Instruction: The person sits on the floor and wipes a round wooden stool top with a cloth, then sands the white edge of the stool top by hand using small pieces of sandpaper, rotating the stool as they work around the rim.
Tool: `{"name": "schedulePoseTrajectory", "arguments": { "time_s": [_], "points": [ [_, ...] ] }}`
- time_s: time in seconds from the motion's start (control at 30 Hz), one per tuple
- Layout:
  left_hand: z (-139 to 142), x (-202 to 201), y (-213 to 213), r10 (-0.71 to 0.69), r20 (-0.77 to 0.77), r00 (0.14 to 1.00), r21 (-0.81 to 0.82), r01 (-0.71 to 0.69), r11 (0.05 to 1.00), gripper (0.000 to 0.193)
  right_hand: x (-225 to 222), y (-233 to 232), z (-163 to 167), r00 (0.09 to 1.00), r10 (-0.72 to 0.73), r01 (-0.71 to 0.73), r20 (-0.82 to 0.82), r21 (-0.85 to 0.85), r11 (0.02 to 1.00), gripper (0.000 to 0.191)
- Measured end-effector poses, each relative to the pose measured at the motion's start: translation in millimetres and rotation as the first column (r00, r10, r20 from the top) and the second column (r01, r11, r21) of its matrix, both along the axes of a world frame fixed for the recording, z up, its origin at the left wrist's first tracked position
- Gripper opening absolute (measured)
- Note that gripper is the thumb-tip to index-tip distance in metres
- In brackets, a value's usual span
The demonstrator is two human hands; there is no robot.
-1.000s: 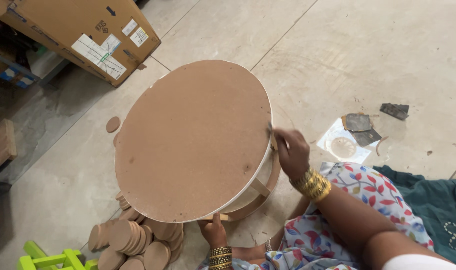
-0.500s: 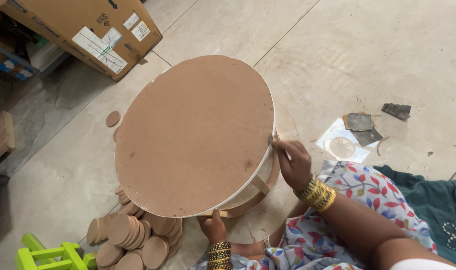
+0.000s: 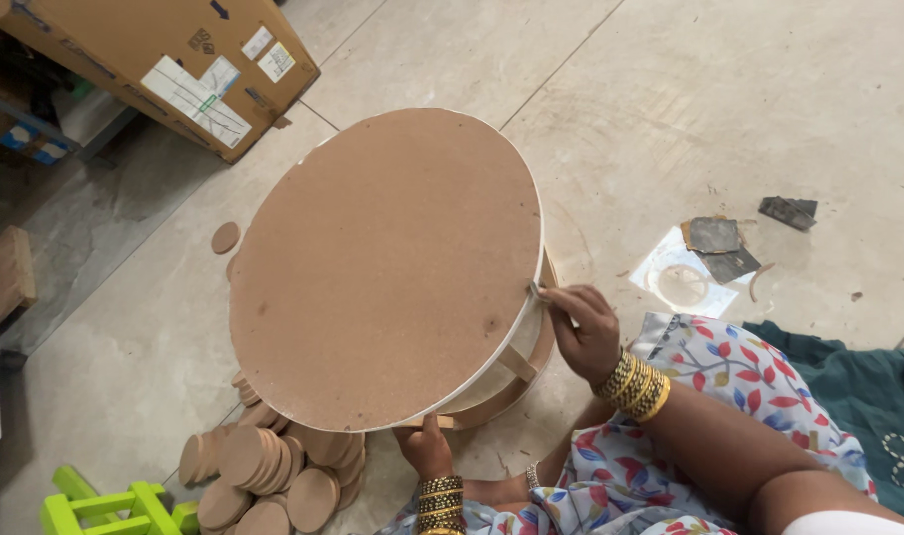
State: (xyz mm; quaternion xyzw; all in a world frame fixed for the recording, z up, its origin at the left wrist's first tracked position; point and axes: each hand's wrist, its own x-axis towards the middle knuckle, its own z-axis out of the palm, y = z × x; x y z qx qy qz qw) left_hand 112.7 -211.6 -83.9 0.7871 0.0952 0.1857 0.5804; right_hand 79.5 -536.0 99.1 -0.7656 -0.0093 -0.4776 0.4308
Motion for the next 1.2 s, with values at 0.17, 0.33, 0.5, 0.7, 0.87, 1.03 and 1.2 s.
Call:
{"name": "schedulePoseTrajectory", "arguments": {
  "time_s": [0.17, 0.33, 0.5, 0.7, 0.87, 1.03, 1.2],
  "points": [
    [0, -5, 4, 0.001, -0.049, 0.999, 0.03, 0.0, 1.0, 0.034, 41, -21, 6, 0.986, -0.146, 0.156, -0.076, 0.14, 0.978, 0.017],
    [2, -2, 2, 0.018, -0.005, 1.0, 0.044, -0.017, 0.999, 0.04, 10, 5, 10, 0.995, -0.095, 0.096, -0.037, 0.038, 0.995, 0.017],
    [3, -4, -3, 0.0, 0.042, 0.999, 0.022, 0.0, 1.0, 0.04, 0, -10, 16, 0.985, -0.169, 0.168, -0.03, -0.011, 0.986, 0.018],
    [8, -5, 2, -0.01, 0.002, 1.0, 0.116, 0.01, 0.993, 0.045, 22, 3, 12, 0.984, -0.171, 0.175, -0.049, 0.099, 0.979, 0.019],
    [6, -4, -4, 0.034, 0.005, 0.999, 0.038, -0.034, 0.999, 0.044, -10, 8, 2, 1.0, -0.012, 0.013, 0.026, -0.062, 0.998, 0.017],
    [2, -7, 1, -0.008, -0.03, 1.0, 0.056, 0.01, 0.998, 0.043, 23, -14, 15, 0.982, -0.186, 0.188, -0.036, 0.085, 0.978, 0.015],
    [2, -1, 0, 0.013, 0.015, 1.0, 0.126, -0.015, 0.992, 0.048, 4, 15, 19, 0.986, -0.155, 0.156, -0.055, 0.019, 0.988, 0.018]
  ]
}}
